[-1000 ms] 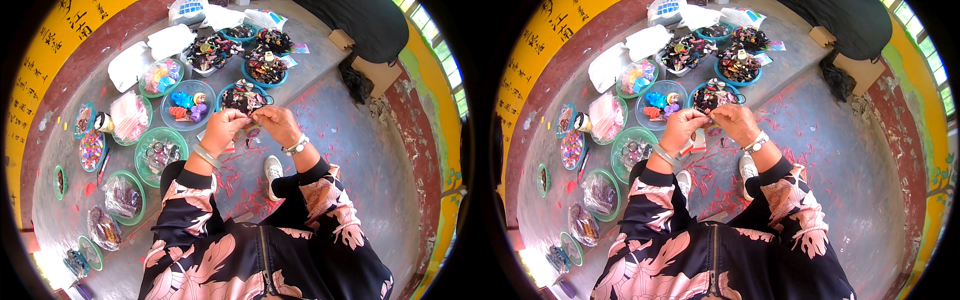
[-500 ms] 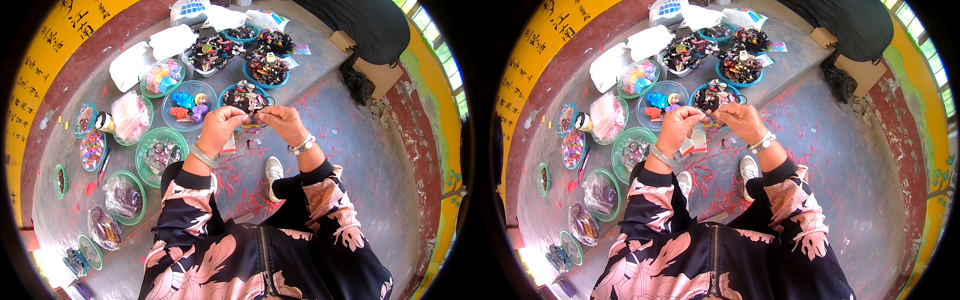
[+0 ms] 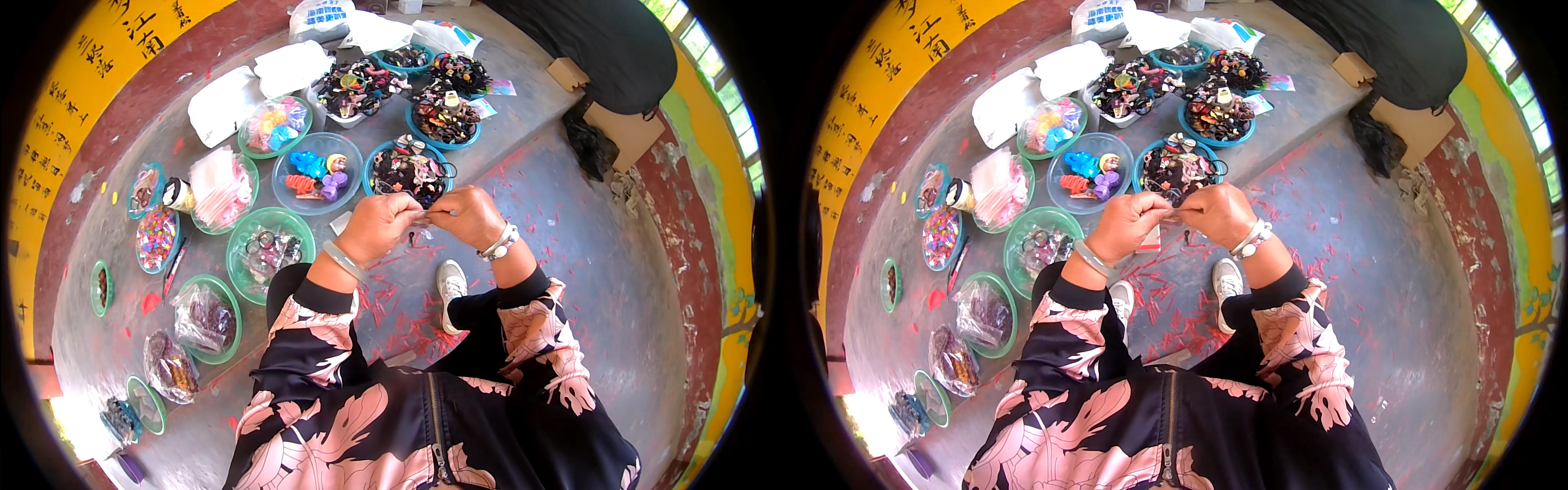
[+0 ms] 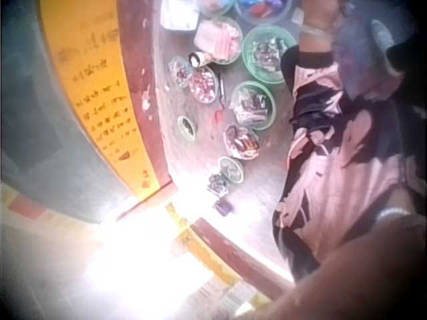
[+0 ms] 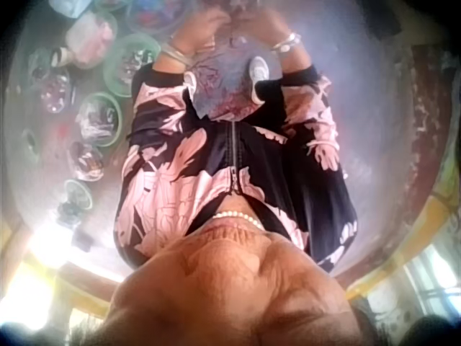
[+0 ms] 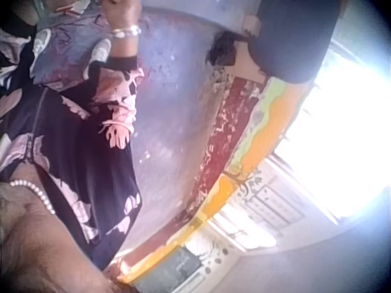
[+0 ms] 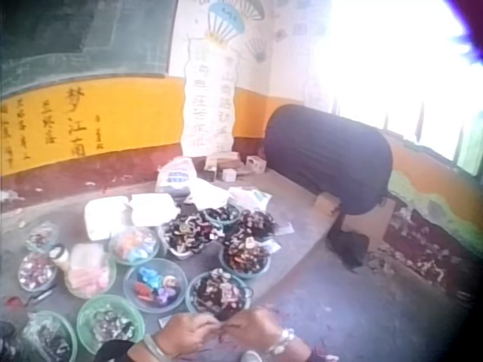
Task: The person sits on the floor and sorts through various hair accessories, including hair ties and clips, from several bowls. They pick up items, separate them, and place them into small plastic bags or back into the bowls.
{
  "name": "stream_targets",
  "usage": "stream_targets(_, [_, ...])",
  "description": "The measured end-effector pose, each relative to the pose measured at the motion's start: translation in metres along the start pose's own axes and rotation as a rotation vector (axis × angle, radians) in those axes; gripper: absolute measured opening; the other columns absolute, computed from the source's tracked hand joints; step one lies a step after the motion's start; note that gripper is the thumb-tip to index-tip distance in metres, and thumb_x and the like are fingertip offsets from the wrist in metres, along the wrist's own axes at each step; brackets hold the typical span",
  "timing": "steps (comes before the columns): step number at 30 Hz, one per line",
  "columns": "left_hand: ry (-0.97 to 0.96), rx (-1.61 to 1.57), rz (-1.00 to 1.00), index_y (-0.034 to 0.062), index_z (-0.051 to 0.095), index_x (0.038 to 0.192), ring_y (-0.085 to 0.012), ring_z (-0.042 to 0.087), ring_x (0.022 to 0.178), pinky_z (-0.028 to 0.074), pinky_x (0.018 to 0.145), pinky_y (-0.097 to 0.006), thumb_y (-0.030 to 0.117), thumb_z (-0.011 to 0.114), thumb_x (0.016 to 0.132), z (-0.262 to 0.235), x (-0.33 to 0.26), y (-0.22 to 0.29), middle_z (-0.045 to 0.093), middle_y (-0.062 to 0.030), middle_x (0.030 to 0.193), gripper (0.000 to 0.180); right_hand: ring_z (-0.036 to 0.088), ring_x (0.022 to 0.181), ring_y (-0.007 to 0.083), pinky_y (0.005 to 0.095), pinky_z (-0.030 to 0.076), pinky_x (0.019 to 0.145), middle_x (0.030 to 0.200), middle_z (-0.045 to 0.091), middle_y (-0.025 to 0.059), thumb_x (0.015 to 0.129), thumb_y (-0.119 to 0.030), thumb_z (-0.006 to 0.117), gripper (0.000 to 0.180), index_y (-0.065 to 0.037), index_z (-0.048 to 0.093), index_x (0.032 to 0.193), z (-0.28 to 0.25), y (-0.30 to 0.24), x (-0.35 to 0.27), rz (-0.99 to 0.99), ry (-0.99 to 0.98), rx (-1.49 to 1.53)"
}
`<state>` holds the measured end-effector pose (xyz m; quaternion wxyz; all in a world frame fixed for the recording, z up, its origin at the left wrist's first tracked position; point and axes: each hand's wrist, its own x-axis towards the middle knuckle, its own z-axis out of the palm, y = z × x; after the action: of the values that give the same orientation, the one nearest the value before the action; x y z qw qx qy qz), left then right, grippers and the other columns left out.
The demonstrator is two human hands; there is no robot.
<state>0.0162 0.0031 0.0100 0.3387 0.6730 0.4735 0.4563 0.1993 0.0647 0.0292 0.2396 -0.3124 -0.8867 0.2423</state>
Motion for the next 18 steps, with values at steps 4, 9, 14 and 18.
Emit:
stream_targets(4, [0.027, -0.05, 0.009, -0.0011, 0.062, 0.083, -0.0117, 0.061, 0.069, 0.047, 0.063, -0.024, 0.007, 0.058, 0.081, -0.01, -0.002, 0.005, 0.065, -0.0065, 0.076, 0.01, 0.057, 0.057, 0.0254, 0.0329, 0.045, 0.053, 0.065, 0.06, 0.0096, 0.069, -0.013, 0.066, 0.008, -0.005, 0.066, 0.072, -0.01, -0.003, 0.0, -0.062, 0.015, 0.092])
stream_targets(9, [0.032, -0.065, -0.06, -0.0008, 0.064, 0.083, -0.0112, 0.062, 0.072, 0.047, 0.065, -0.024, 0.008, 0.058, 0.08, -0.011, -0.008, 0.013, 0.065, -0.0061, 0.077, 0.01, 0.057, 0.059, 0.0238, 0.0322, 0.044, 0.054, 0.065, 0.06, 0.011, 0.07, -0.012, 0.067, 0.009, -0.004, 0.066, 0.074, -0.019, -0.01, -0.005, -0.01, -0.03, 0.124])
stream_targets(14, [0.082, -0.222, -0.002, 0.0009, 0.064, 0.086, -0.0111, 0.061, 0.07, 0.047, 0.063, -0.024, 0.008, 0.059, 0.082, -0.004, -0.026, 0.008, 0.066, -0.0056, 0.078, 0.01, 0.056, 0.056, 0.0209, 0.031, 0.043, 0.053, 0.064, 0.059, 0.011, 0.072, -0.011, 0.066, 0.009, -0.002, 0.065, 0.075, -0.022, -0.022, -0.009, 0.011, -0.086, 0.199])
stream_targets(18, [0.135, -0.176, -0.032, 0.0018, 0.063, 0.085, -0.0102, 0.06, 0.065, 0.046, 0.058, -0.023, 0.011, 0.059, 0.083, -0.003, -0.049, 0.023, 0.066, -0.0067, 0.076, 0.011, 0.056, 0.057, 0.0182, 0.0296, 0.043, 0.053, 0.065, 0.06, 0.011, 0.074, -0.01, 0.064, 0.01, -0.001, 0.064, 0.077, -0.018, -0.025, -0.012, -0.003, -0.157, 0.27])
